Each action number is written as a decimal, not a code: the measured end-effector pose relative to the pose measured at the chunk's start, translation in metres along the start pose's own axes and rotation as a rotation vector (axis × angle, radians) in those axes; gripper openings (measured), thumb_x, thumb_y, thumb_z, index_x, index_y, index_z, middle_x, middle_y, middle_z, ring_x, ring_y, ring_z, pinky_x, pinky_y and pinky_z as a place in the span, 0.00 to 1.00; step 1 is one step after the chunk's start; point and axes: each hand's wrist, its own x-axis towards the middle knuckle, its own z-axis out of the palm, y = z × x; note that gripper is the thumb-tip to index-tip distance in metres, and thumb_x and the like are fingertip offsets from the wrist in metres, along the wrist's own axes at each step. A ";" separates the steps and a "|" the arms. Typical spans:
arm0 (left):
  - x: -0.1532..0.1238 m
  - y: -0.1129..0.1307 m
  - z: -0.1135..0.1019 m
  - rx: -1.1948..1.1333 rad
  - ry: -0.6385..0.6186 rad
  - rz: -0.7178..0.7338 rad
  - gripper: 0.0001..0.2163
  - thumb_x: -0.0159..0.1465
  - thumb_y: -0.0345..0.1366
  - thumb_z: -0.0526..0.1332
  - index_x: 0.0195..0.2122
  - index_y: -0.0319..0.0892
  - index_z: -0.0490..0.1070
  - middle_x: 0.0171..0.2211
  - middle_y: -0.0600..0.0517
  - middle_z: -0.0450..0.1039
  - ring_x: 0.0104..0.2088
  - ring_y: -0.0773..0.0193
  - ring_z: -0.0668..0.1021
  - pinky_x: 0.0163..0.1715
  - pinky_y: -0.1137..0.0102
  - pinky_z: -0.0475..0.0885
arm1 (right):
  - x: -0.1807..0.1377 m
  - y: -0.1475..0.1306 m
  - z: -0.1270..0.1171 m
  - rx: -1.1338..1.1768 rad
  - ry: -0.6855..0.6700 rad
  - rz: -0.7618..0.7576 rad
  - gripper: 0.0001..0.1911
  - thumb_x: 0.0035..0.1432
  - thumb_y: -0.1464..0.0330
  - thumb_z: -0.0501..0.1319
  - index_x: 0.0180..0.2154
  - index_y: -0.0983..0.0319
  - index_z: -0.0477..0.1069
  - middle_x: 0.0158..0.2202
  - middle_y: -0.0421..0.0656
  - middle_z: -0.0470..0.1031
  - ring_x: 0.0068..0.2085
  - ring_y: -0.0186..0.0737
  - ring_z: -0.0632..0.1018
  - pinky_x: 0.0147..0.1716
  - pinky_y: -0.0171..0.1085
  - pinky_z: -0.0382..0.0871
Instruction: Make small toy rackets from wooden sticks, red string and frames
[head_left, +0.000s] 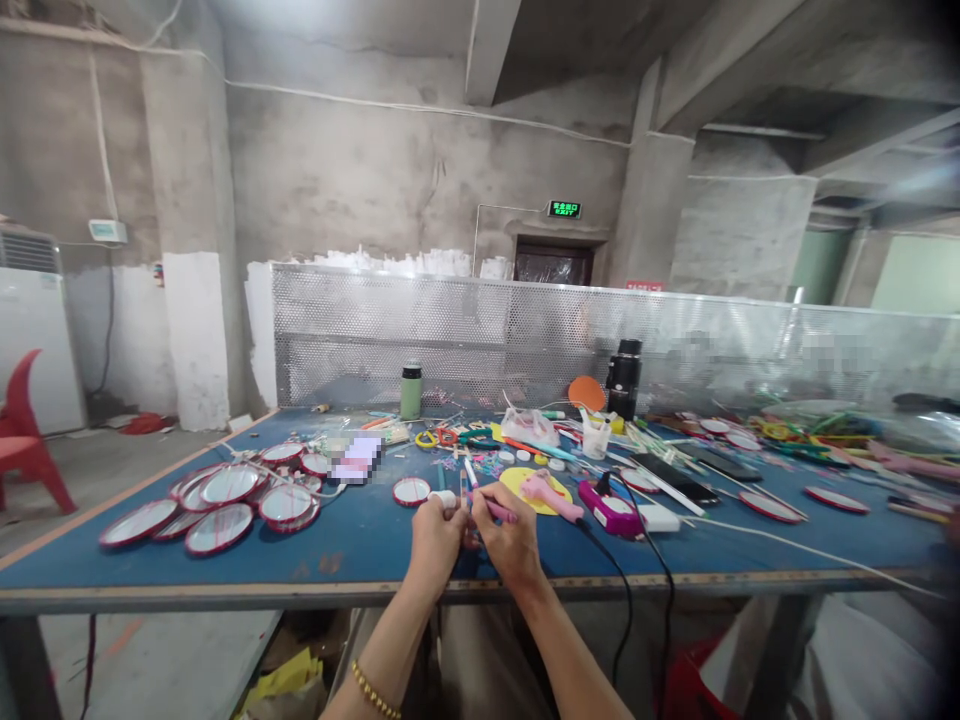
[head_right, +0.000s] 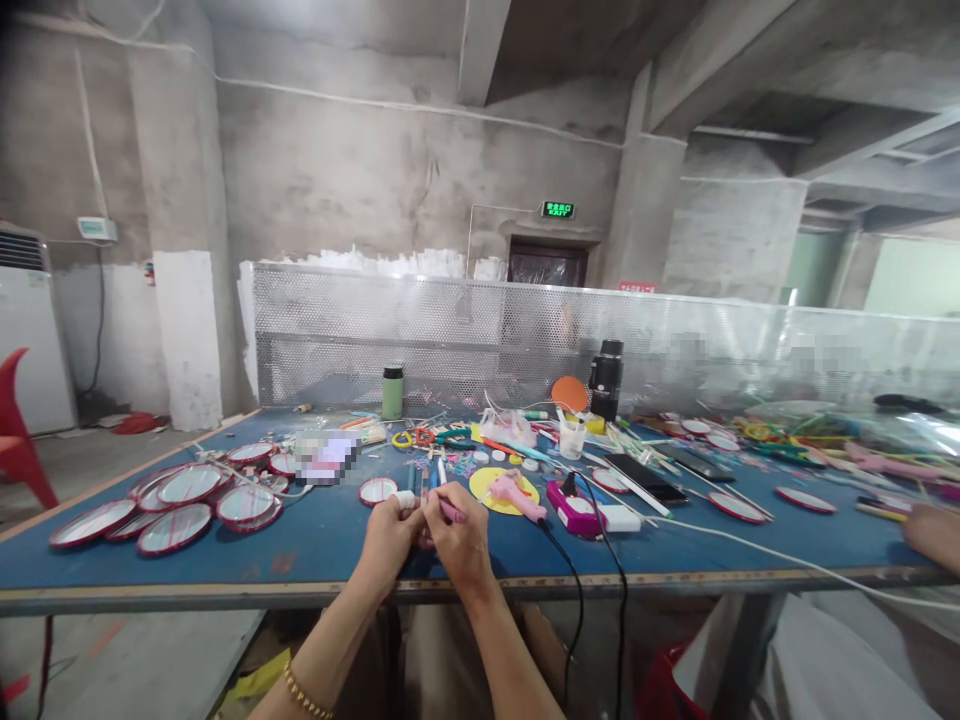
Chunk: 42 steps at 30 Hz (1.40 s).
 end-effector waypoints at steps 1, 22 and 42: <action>0.000 0.000 0.000 -0.004 -0.006 -0.002 0.12 0.52 0.44 0.63 0.22 0.42 0.66 0.15 0.58 0.67 0.17 0.64 0.74 0.19 0.70 0.73 | 0.000 0.000 0.000 -0.004 0.014 0.007 0.12 0.62 0.68 0.56 0.26 0.60 0.69 0.23 0.39 0.72 0.25 0.35 0.72 0.27 0.33 0.65; 0.000 -0.001 0.000 -0.008 0.003 -0.005 0.13 0.51 0.45 0.64 0.21 0.43 0.65 0.15 0.58 0.68 0.17 0.65 0.74 0.18 0.71 0.73 | 0.000 0.000 0.002 0.002 0.012 0.005 0.11 0.62 0.69 0.56 0.27 0.60 0.69 0.24 0.39 0.72 0.27 0.36 0.73 0.29 0.34 0.66; -0.002 0.003 0.000 0.030 0.024 0.019 0.13 0.52 0.44 0.63 0.19 0.43 0.63 0.15 0.59 0.65 0.16 0.66 0.71 0.17 0.73 0.69 | -0.002 0.003 0.002 -0.016 -0.001 -0.017 0.11 0.63 0.69 0.56 0.27 0.60 0.68 0.24 0.39 0.71 0.26 0.36 0.72 0.29 0.33 0.65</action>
